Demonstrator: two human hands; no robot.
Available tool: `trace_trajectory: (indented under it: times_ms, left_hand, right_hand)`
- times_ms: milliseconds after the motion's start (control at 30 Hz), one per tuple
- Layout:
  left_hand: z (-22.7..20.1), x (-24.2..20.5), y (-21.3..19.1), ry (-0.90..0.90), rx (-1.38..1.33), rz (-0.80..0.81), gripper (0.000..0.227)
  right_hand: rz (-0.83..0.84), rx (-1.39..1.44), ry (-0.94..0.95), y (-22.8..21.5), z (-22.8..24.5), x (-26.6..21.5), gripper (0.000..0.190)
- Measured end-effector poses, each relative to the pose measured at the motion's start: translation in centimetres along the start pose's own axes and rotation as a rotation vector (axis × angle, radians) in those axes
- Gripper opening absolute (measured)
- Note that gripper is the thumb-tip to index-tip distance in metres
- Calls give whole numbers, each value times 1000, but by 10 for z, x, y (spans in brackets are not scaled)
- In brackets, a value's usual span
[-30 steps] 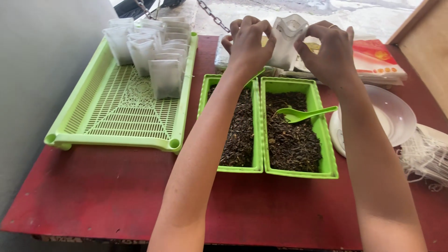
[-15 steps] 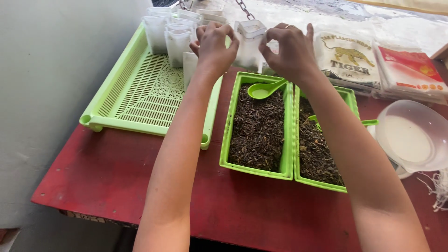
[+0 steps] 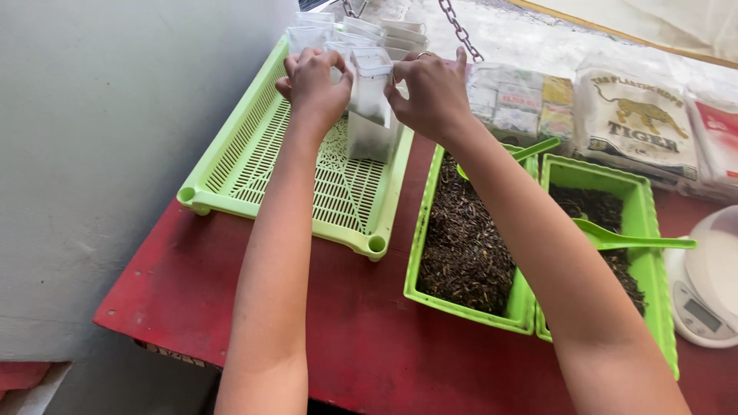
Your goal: Filling small tea bags with loose tea leaves using a spoon and organizing them in a tray
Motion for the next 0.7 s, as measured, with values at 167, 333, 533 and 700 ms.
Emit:
trace_trajectory:
  times_ms: [167,333,533,700]
  left_hand:
    - [41,14,-2,-22,36,-37,15]
    - [72,28,-2,-40,67,-47,13]
    - [98,36,-1,-60,93,-47,15]
    - [110,41,0,-99,235,-35,27]
  right_hand:
    - [24,100,70,28,10,22,13]
    - [27,144,114,60,14,44,13]
    - [20,158,155,86,25,58,12]
    - [93,123,207,105,26,67,11]
Point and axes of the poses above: each hand's wrist, its own x-axis towards the middle knuckle, its own y-axis out of the palm, z = x × y, the point moved 1 cm from there along x, towards the middle knuckle, and after that the axes turned 6 degrees about -z, right-handed, at the moved point
